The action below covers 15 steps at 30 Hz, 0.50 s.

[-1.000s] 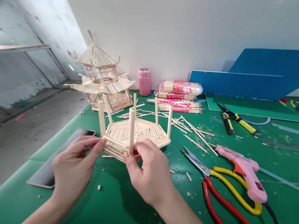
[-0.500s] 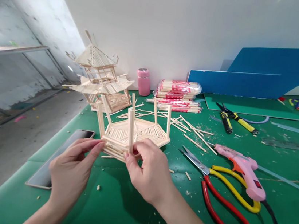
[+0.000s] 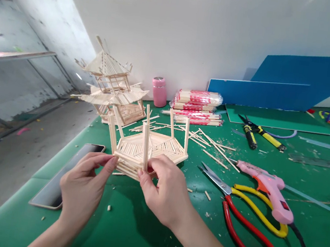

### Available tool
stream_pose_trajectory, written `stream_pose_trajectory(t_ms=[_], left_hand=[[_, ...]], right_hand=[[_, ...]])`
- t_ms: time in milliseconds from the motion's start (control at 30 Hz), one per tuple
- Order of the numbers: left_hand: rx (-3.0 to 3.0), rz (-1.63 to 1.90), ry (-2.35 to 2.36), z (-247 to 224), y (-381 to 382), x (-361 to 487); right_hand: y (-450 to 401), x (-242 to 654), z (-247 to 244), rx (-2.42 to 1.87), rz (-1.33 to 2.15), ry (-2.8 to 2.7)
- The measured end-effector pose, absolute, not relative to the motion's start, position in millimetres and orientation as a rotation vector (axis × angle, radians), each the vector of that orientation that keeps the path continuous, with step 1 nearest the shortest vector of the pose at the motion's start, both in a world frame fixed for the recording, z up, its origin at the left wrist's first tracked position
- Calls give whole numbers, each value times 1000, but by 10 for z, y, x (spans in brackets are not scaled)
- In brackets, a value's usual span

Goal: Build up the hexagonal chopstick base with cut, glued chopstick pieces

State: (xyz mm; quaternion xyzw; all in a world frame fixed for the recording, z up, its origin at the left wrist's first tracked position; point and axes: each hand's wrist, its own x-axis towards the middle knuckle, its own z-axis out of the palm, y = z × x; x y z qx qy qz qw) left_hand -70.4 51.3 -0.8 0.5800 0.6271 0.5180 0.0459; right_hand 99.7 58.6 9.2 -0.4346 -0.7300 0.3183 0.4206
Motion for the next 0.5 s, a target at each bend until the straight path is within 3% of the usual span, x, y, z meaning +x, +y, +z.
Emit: stream_pose_trajectory(t_ms=[500], left_hand=[[1757, 1584, 1857, -21, 524, -718]], right_hand=[[589, 998, 87, -1090, 818, -1841]])
